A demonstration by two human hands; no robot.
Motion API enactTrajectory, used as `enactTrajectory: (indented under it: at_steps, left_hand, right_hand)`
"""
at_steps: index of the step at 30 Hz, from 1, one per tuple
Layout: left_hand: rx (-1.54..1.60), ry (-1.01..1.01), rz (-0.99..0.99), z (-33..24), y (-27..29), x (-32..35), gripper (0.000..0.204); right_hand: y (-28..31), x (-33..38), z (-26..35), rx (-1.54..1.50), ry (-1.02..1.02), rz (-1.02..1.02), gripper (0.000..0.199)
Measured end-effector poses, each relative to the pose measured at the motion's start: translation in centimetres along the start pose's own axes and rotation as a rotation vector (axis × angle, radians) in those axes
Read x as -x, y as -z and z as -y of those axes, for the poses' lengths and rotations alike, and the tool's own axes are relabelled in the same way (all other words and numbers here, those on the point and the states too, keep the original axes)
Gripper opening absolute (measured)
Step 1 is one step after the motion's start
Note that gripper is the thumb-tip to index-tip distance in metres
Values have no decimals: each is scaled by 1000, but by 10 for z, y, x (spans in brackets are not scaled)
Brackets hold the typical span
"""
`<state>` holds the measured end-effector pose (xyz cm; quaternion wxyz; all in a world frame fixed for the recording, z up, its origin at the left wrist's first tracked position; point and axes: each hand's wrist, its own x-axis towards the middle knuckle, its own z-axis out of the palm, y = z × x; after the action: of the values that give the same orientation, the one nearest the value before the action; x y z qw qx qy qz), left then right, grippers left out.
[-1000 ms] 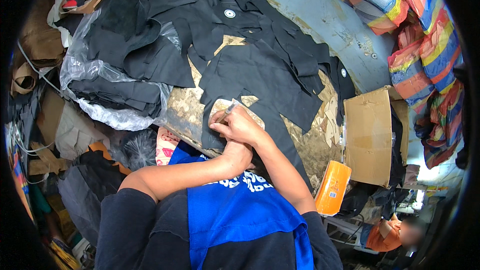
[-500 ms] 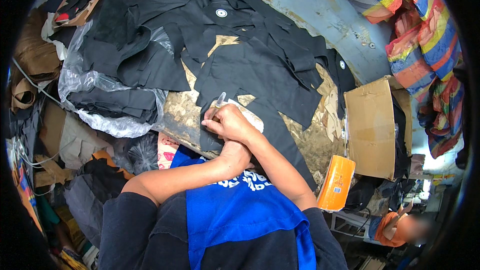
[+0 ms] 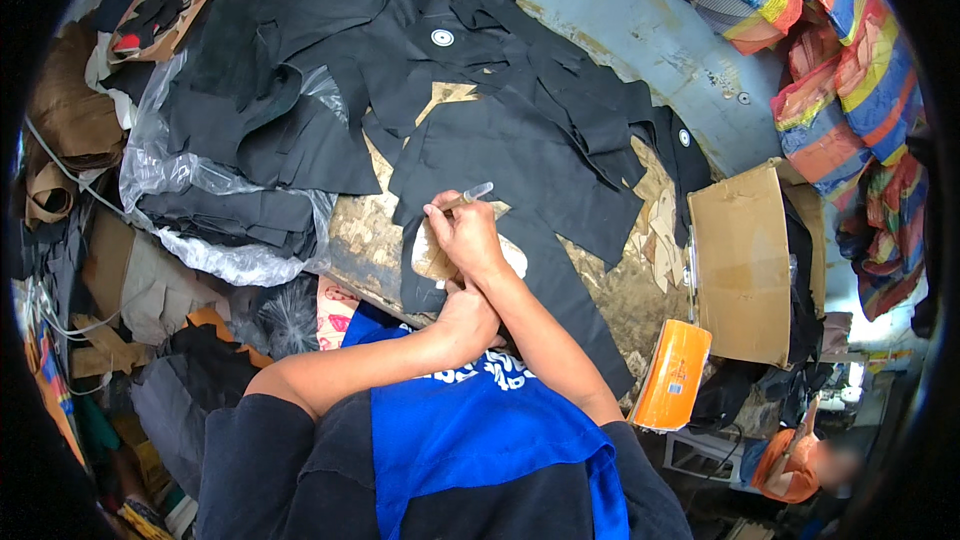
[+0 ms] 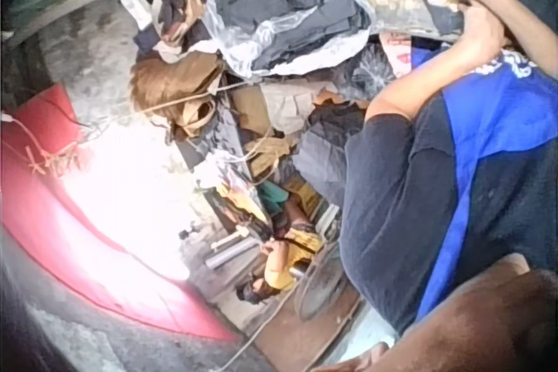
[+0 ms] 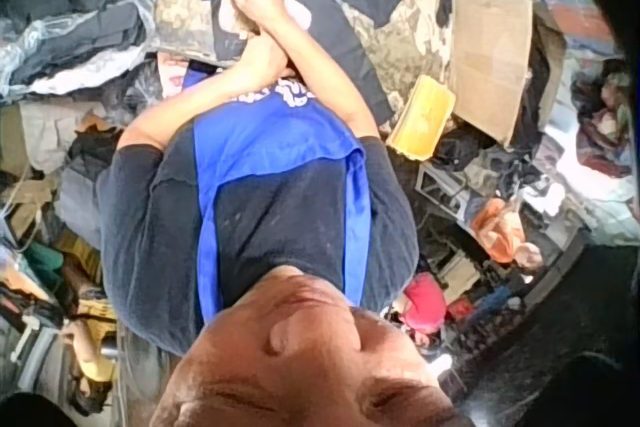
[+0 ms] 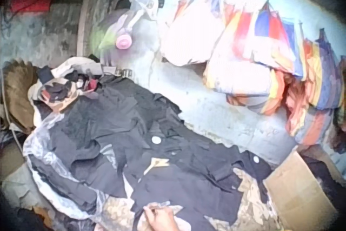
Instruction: The person lays out black fabric on a worktable, places a cardboard pattern on top, and uses a white marker to trace the pattern outline onto the fabric. The person repeats this process with multiple pattern pieces, moving them to different positions on the fabric to mark several shapes.
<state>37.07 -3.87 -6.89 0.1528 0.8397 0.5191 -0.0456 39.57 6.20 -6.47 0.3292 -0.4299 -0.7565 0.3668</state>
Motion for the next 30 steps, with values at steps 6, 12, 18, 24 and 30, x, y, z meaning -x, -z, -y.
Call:
enactTrajectory:
  at_steps: [6, 12, 18, 24, 30]
  left_hand:
    - [38, 20, 32, 2, 3, -2, 74]
    - [46, -10, 128, 5, 7, -3, 81]
    - [6, 37, 133, 1, 16, 0, 81]
    - [-38, 51, 143, 1, 17, -1, 87]
    - [-31, 36, -4, 7, 13, 2, 88]
  right_hand:
    - [-1, 1, -11, 110, 127, -145, 8]
    - [16, 9, -22, 163, 127, -170, 9]
    - [13, 10, -26, 123, 157, -235, 7]
    - [11, 9, -29, 72, 129, -256, 7]
    - [37, 26, -32, 130, 69, -235, 8]
